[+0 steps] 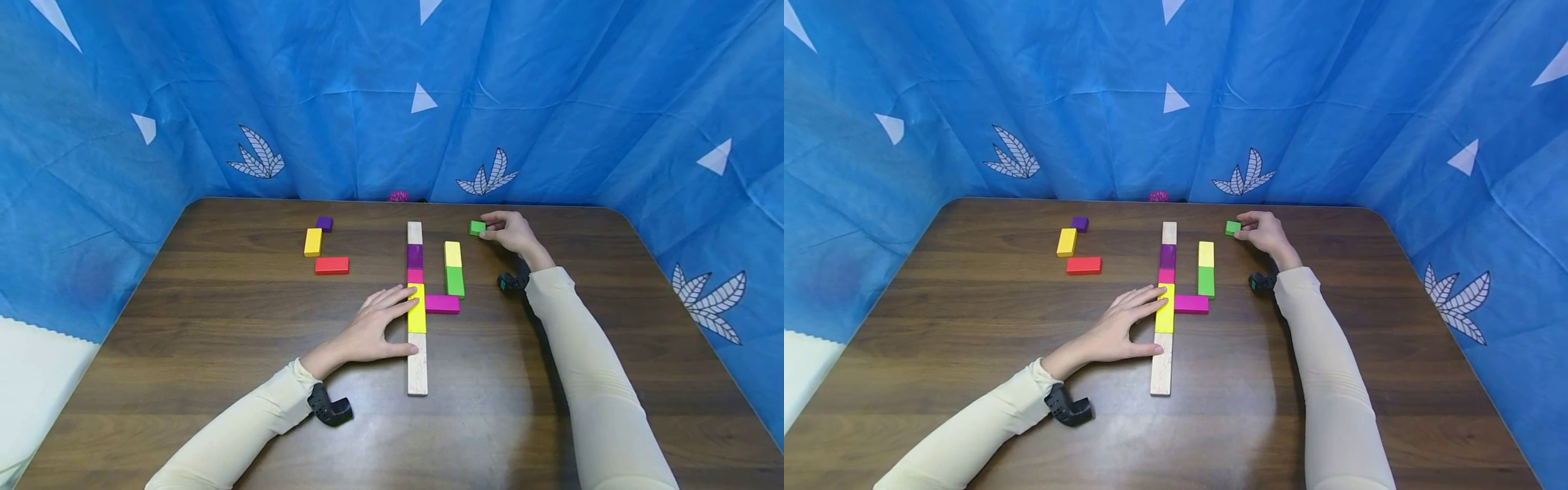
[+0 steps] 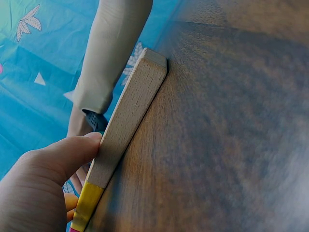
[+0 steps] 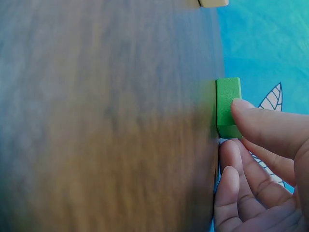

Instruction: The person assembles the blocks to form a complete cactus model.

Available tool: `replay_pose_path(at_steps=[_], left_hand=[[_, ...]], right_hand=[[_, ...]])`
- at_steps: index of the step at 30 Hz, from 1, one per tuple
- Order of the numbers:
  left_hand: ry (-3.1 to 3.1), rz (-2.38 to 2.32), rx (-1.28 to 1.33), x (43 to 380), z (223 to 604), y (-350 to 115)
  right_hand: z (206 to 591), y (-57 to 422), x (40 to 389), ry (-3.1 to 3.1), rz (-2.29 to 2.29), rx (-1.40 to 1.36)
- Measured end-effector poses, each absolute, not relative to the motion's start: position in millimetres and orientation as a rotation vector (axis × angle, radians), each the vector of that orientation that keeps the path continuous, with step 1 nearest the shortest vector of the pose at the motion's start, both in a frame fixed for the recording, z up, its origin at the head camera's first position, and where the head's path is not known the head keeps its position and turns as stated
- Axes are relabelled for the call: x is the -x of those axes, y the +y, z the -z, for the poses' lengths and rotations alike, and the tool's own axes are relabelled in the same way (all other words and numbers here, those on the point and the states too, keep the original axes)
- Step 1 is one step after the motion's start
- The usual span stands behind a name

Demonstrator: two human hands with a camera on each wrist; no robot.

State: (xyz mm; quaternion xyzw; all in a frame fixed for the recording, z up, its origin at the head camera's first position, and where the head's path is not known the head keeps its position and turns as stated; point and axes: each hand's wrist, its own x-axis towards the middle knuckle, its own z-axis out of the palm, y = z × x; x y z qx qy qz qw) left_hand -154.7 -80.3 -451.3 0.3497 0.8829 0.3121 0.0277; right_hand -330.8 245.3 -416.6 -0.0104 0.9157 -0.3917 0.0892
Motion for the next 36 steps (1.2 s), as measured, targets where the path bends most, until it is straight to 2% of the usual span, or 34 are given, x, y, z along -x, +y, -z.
replay_pose_path(at_steps=[21,36], left_hand=[[2.722,-0.943,-1.071,156,451,-80],[2.724,-0.959,-1.083,157,452,-80]], right_hand=[[417,229,333,2.852,1.005,-0.014],[415,238,330,2.746,1.198,-0.001]])
